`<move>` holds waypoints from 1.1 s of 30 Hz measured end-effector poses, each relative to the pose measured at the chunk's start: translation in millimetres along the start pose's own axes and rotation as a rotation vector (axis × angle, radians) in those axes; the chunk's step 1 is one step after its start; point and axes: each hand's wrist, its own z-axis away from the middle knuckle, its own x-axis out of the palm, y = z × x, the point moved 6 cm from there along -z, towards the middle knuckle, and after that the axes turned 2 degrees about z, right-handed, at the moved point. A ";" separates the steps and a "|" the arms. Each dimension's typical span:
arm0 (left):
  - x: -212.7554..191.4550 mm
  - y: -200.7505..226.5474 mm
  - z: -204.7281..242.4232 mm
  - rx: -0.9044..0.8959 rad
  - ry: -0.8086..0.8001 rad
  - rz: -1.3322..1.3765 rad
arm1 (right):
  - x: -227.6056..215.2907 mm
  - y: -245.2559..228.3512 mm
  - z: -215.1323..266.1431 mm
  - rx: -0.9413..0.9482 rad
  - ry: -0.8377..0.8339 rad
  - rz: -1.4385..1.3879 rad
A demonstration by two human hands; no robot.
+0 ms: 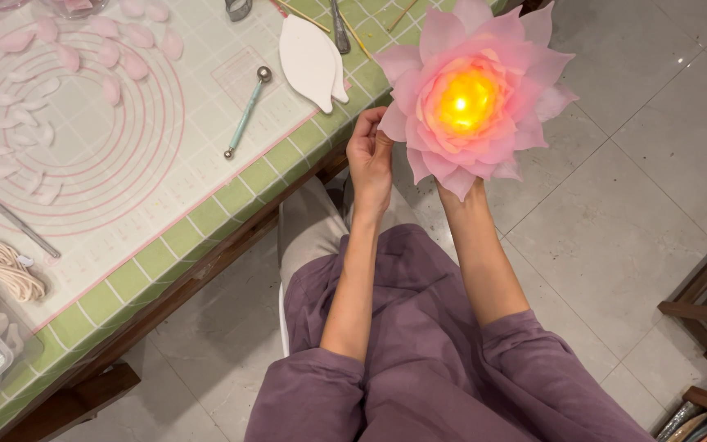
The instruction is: Assembling a decorative lotus-shaped candle with an internal light source.
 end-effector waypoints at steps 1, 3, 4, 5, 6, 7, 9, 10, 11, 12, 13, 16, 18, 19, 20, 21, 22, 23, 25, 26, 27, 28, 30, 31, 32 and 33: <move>-0.2 -0.1 0.2 0.000 0.000 -0.001 | -0.6 0.6 0.0 0.000 0.000 -0.001; 0.3 0.0 0.4 0.006 -0.007 0.002 | -1.0 -3.9 0.1 -0.092 -0.002 0.425; 1.7 1.5 0.8 0.006 -0.008 0.002 | -0.9 -4.1 0.3 -0.092 -0.002 0.425; 3.1 2.9 1.1 0.004 -0.009 0.002 | -1.2 -4.4 0.5 -0.092 0.002 0.395; 4.9 4.0 1.5 0.002 -0.010 0.002 | -1.8 -4.8 0.7 -0.091 0.005 0.365; 4.2 2.8 1.7 0.002 -0.010 0.003 | -2.2 -5.2 0.9 -0.091 0.006 0.366; 3.3 0.5 1.7 -0.001 -0.022 -0.014 | -3.3 -5.9 0.8 -0.091 0.015 0.277; 3.2 0.2 1.3 -0.001 -0.022 -0.014 | -7.8 -0.3 -0.7 -0.091 0.015 0.277; 3.3 0.2 1.0 0.004 -0.025 -0.011 | -13.5 10.4 -2.5 -0.005 0.025 0.059; 3.3 0.4 0.8 0.009 -0.028 -0.009 | -17.9 21.5 -3.8 0.081 0.035 -0.160; 1.5 -0.8 0.6 0.009 -0.028 -0.009 | -14.9 17.7 -2.5 0.082 0.035 -0.160; -1.0 -1.1 0.2 0.037 -0.035 -0.042 | -10.0 2.2 -0.1 -0.076 0.021 0.344; -0.1 0.3 0.4 0.037 -0.039 -0.043 | -14.9 3.6 0.6 -0.123 0.038 0.381; 0.9 0.0 0.2 0.037 -0.039 -0.043 | -15.5 3.8 0.8 -0.123 0.038 0.381; 1.2 0.3 0.1 0.047 -0.030 -0.058 | -15.9 2.2 1.5 -0.153 0.045 0.424; 1.6 0.6 0.1 0.056 -0.020 -0.073 | -16.3 0.6 2.3 -0.184 0.052 0.466; 1.5 -0.7 0.1 0.055 -0.021 -0.072 | -17.0 3.1 2.4 -0.184 0.053 0.467; 1.6 -2.0 0.1 0.053 -0.025 -0.065 | -19.2 8.0 2.1 -0.142 0.054 0.283; 0.8 -4.8 -0.2 0.050 -0.031 -0.056 | -20.7 13.5 0.9 -0.100 0.055 0.100; -0.1 -6.4 0.0 0.047 -0.035 -0.037 | -21.2 15.3 0.3 -0.077 0.063 0.054; -1.0 -7.9 0.3 0.044 -0.038 -0.018 | -21.6 17.2 -0.1 -0.054 0.072 0.008; -2.3 -8.7 0.2 0.044 -0.038 -0.019 | -20.6 16.5 0.0 -0.053 0.071 0.008; -5.5 -10.5 -0.1 0.039 -0.025 -0.057 | -18.3 14.1 0.2 -0.069 0.069 0.060; -4.6 -8.7 0.1 0.039 -0.024 -0.058 | -16.8 12.1 0.3 -0.069 0.069 0.059; -4.0 -7.0 0.3 0.039 -0.020 -0.059 | -15.2 9.4 0.5 -0.080 0.068 0.098; -3.3 -5.3 0.5 0.039 -0.016 -0.060 | -13.5 6.7 0.7 -0.092 0.067 0.137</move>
